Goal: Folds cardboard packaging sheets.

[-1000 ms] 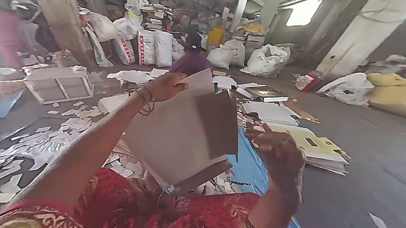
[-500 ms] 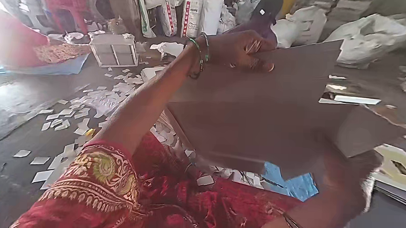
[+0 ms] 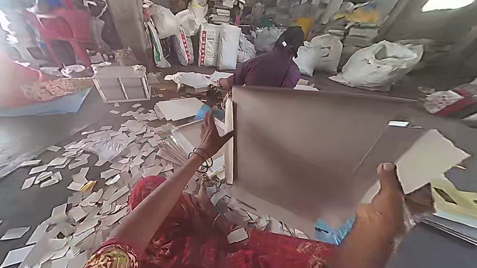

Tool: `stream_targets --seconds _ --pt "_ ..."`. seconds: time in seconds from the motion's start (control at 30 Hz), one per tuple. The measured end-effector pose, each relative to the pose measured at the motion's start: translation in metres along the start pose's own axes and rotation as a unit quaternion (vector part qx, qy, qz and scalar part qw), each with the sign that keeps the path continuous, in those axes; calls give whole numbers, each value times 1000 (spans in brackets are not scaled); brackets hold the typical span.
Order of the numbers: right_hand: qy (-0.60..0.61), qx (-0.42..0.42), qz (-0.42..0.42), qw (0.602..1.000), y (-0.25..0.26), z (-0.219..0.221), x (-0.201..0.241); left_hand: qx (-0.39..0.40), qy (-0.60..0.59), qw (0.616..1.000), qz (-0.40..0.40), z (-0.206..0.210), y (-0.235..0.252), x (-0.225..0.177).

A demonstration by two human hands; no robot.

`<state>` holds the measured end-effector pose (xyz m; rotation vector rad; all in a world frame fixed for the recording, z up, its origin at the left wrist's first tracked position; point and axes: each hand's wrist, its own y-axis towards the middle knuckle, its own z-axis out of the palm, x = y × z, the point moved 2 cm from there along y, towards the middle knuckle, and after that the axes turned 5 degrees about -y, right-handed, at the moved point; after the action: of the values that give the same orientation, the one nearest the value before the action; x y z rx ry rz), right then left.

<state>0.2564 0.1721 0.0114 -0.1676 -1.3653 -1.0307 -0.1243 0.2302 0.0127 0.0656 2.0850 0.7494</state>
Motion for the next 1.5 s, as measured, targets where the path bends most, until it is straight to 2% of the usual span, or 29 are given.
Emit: stream_targets --seconds 0.07,0.13,0.23,0.33,0.47,0.63,0.67,0.7,0.77,0.83,0.9,0.93,1.07,1.2,1.3,1.33,1.37,1.43,1.5 --pt "26 -3 26 999 -4 3 6 62 -112 987 -97 26 -5 25" --pt "56 9 43 997 -12 9 13 72 -180 973 -127 43 -6 40" --pt "71 42 58 995 -20 10 16 47 -210 972 -96 53 -2 49" --pt "75 40 71 994 -24 7 23 18 -202 977 -66 46 11 49" --pt "75 33 86 993 -21 -4 13 69 -165 984 -9 38 26 45" --pt "85 14 31 996 -10 -9 14 39 -127 991 8 37 24 45" --pt "72 -7 30 997 -5 -15 12 5 -132 991 0 35 24 49" --pt "58 -29 36 997 1 -22 6 7 -159 987 -29 30 25 54" --pt "52 -61 43 996 14 -35 -13 86 -230 966 -79 17 20 53" --pt "72 -66 49 994 22 -40 -33 185 -314 926 -102 11 14 42" --pt "75 -65 56 994 21 -37 -45 219 -400 882 -117 10 11 33" --pt "72 -59 55 994 21 -36 -51 215 -423 873 -115 9 11 27" --pt "25 51 55 997 23 -35 -75 135 -442 879 -117 7 20 18" --pt "12 188 55 981 15 -18 -71 133 -531 830 -106 -9 43 15" --pt "3 211 106 972 0 -9 -64 137 -561 808 -115 -22 50 3" --pt "20 198 125 972 -4 -4 -65 140 -542 822 -105 -24 56 7" --pt "49 181 138 973 -7 0 -68 126 -491 857 -95 -27 65 17" --pt "106 133 151 974 -9 6 -73 70 -304 943 -119 -30 77 39" --pt "102 94 177 974 -11 8 -72 58 -174 971 -155 -35 78 64"
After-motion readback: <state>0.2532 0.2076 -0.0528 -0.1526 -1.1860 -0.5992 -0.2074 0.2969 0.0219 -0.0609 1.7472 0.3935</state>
